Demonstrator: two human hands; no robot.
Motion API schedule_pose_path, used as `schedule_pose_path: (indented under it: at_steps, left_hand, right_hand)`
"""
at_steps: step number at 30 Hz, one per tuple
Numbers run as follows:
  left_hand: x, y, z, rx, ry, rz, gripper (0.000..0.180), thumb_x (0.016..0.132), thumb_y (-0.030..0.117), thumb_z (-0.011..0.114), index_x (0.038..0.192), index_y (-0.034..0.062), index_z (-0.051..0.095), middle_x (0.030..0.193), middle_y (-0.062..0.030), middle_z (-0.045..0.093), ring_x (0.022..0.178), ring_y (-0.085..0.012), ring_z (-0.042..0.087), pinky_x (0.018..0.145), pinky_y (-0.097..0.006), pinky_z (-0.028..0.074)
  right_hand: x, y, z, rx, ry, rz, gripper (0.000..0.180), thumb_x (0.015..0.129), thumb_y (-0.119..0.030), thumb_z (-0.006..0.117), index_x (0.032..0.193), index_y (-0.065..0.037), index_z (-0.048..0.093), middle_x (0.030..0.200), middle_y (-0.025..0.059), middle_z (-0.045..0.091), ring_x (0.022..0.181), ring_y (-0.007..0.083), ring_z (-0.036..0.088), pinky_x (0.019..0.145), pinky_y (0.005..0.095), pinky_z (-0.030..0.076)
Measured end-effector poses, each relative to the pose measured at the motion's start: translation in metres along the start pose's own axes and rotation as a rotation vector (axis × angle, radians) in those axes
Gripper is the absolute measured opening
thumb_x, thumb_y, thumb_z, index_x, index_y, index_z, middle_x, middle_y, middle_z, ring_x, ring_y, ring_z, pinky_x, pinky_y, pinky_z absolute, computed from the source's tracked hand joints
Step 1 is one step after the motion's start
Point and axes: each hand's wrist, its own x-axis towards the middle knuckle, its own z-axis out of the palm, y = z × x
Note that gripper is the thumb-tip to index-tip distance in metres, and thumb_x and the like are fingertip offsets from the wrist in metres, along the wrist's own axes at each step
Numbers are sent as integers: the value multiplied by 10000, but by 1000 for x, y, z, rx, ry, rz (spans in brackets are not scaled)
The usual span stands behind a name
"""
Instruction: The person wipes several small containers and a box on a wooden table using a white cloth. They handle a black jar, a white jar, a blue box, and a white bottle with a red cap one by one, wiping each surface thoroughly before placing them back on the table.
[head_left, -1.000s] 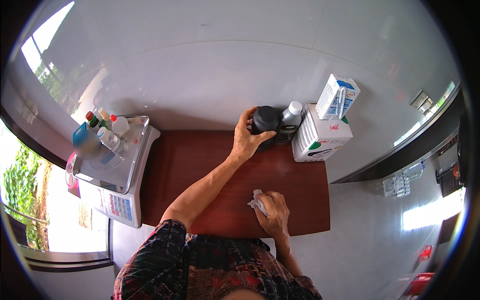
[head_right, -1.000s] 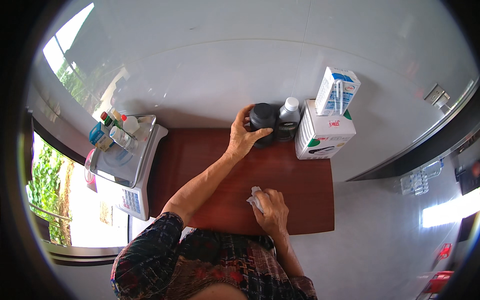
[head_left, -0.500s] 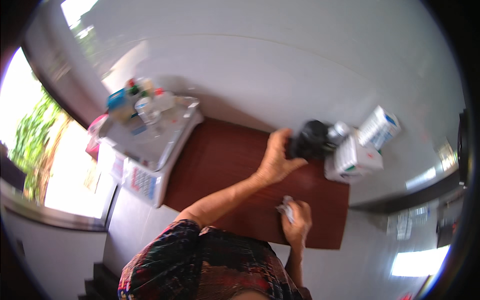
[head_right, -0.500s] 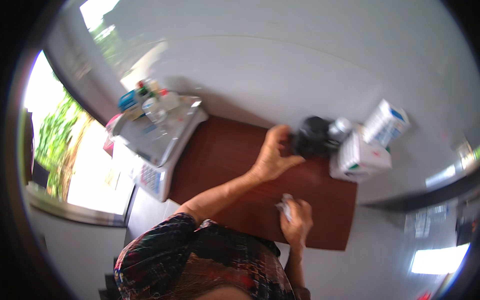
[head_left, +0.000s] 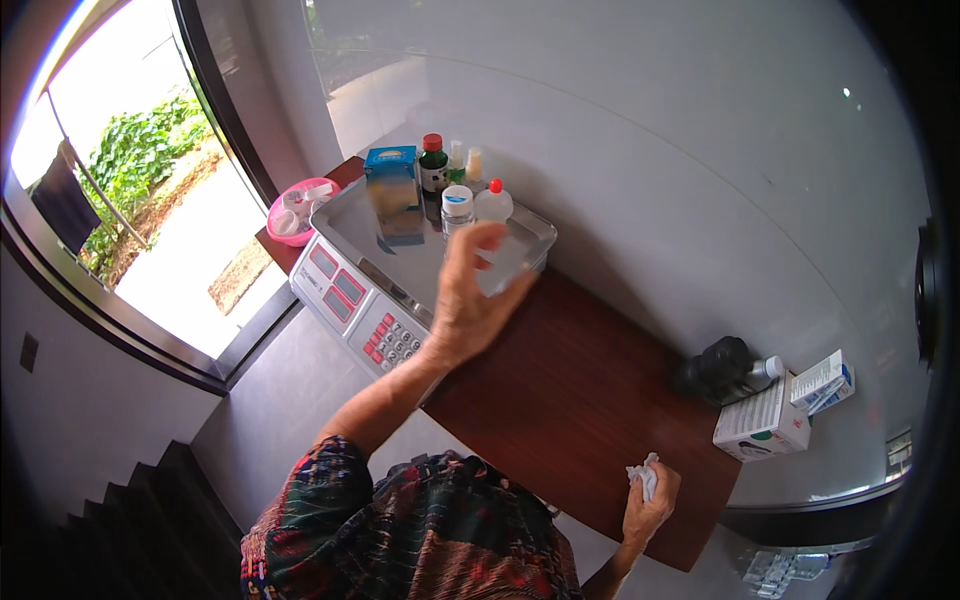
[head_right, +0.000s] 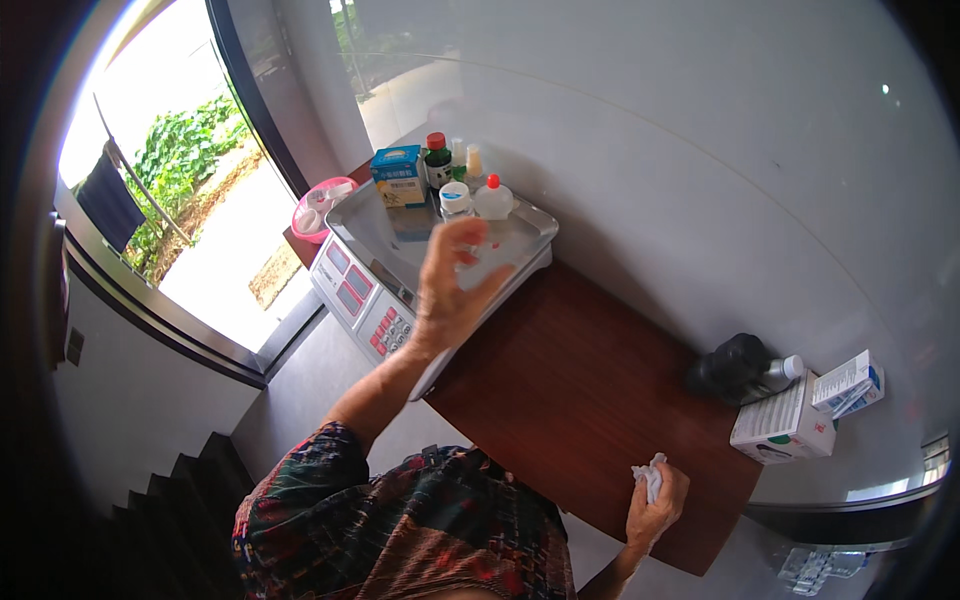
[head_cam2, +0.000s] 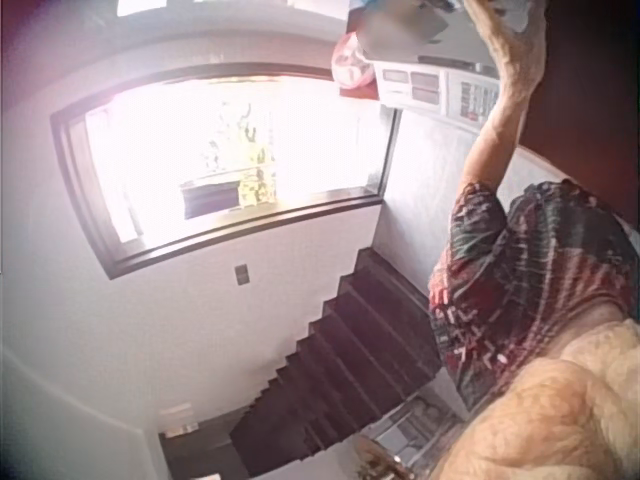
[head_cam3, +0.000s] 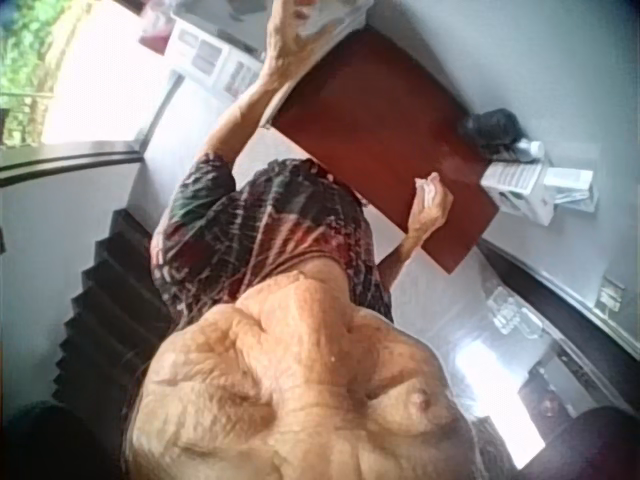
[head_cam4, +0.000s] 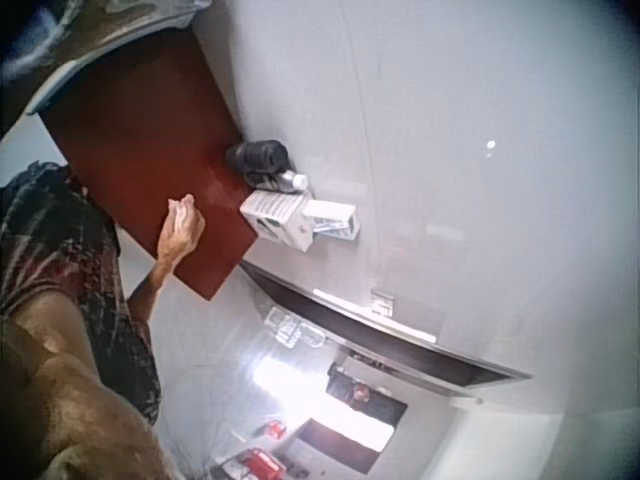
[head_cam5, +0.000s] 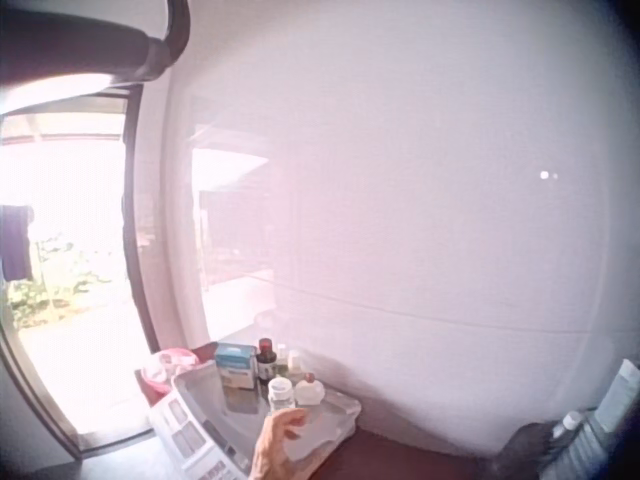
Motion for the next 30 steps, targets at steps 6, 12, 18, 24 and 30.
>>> schedule_pose_path:
  at_steps: [6, 12, 18, 24, 30]
  left_hand:
    - [35, -63, -50, 348, -91, -174, 648, 695, 194, 764, 1236, 12, 457, 1102, -167, 537, 1059, -308, 518, 907, -396, 425]
    - [57, -84, -44, 378, -291, -288, 614, 728, 286, 743, 1202, -14, 493, 1114, -216, 556, 1054, -357, 539, 907, -427, 437]
    - [54, -98, -38, 331, -212, -256, 472, 735, 258, 751, 1077, 18, 531, 1018, -178, 587, 965, -335, 572, 838, -410, 454]
    - [29, -34, -51, -61, -239, -328, 526, 754, 106, 743, 1175, 64, 428, 1115, -105, 602, 1039, -201, 573, 901, -403, 474]
    - [-33, 15, -19, -678, -486, -292, 484, 812, 68, 678, 1204, 14, 399, 1078, -75, 531, 1023, -151, 545, 899, -321, 472]
  right_hand:
    - [0, -6, 7, -88, 30, 105, 289, 778, -61, 593, 1066, -32, 580, 1009, 135, 568, 939, 312, 582, 816, 412, 469]
    - [-1, -11, 12, -154, 80, 134, 293, 780, -53, 601, 1072, -49, 585, 1019, 128, 565, 947, 317, 578, 809, 417, 466]
    - [-1, -12, 15, -219, 85, 134, 305, 784, -47, 610, 1087, -53, 583, 1033, 124, 559, 950, 308, 579, 815, 418, 465]
    - [-3, -14, 15, -202, 141, 125, 304, 759, -19, 632, 1056, -71, 594, 1012, 121, 582, 928, 315, 580, 790, 422, 474]
    - [-3, -4, 18, 71, 237, 190, 246, 817, -33, 618, 1063, -31, 598, 1040, 114, 590, 913, 239, 603, 768, 345, 499]
